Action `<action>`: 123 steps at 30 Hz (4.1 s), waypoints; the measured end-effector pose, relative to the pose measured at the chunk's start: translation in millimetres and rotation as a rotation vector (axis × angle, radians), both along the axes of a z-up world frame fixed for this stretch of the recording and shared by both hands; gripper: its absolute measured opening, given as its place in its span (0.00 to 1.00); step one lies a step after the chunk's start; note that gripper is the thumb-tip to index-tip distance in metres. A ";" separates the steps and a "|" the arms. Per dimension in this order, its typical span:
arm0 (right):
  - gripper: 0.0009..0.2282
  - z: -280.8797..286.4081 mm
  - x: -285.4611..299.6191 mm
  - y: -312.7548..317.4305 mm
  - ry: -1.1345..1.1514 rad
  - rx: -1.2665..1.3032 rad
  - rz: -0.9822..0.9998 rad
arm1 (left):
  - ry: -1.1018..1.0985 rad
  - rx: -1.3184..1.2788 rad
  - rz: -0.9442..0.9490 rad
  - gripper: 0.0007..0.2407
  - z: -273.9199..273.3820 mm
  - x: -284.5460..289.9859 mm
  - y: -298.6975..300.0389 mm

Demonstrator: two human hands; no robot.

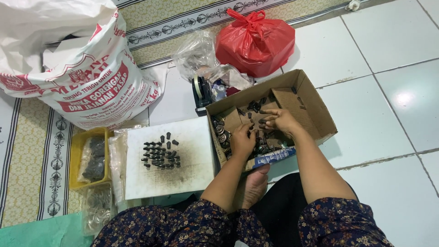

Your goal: The person is picking small black plastic pins and either placing them into a cardboard box or inserting them into a foam block.

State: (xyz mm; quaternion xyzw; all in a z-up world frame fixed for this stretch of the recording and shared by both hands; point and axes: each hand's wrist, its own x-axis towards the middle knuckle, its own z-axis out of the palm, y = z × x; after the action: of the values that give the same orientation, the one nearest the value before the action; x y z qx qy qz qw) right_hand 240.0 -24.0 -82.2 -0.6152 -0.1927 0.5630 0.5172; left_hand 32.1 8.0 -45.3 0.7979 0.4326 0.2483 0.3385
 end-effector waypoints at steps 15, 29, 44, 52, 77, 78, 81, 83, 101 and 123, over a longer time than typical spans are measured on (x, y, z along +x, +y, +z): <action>0.41 4.3 -7.6 9.2 -0.155 0.140 0.088 | -0.312 -0.285 0.149 0.11 -30.6 9.6 9.3; 0.15 63.7 -53.3 -17.3 -0.250 0.052 0.095 | -0.350 -0.584 0.156 0.11 40.3 -24.7 -6.3; 0.08 69.0 -91.3 -36.2 -0.123 0.046 0.021 | -0.314 -0.002 0.120 0.06 94.1 -62.5 -49.8; 0.07 80.5 -106.9 -47.5 0.062 0.044 -0.045 | -0.470 -0.353 0.160 0.08 98.2 -83.8 -58.0; 0.04 141.9 -235.5 -72.8 -0.675 0.570 0.216 | -0.757 -0.712 0.209 0.11 50.3 -210.6 -70.9; 0.03 141.3 -236.5 -73.0 -0.664 0.575 0.212 | -0.756 -0.708 0.205 0.11 49.6 -212.2 -71.6; 0.04 132.0 -241.9 -71.8 -0.660 0.576 0.216 | -0.770 -0.702 0.200 0.12 55.3 -215.3 -72.0; 0.03 140.4 -242.3 -72.8 -0.677 0.596 0.219 | -0.765 -0.696 0.196 0.11 63.0 -216.2 -71.9; 0.09 150.5 -239.6 -74.6 -0.098 0.065 0.345 | -0.666 -0.659 0.199 0.09 56.8 -233.2 -79.1; 0.09 137.1 -254.6 -67.3 0.058 0.054 0.301 | -0.659 -0.729 0.300 0.08 51.7 -236.0 -81.2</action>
State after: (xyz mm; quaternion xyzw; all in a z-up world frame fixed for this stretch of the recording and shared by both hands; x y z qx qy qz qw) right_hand -14.7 -91.3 54.9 -0.5486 -0.2827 0.6463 0.4487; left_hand -203.9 -73.1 6.3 0.4367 0.4711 0.3656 0.6736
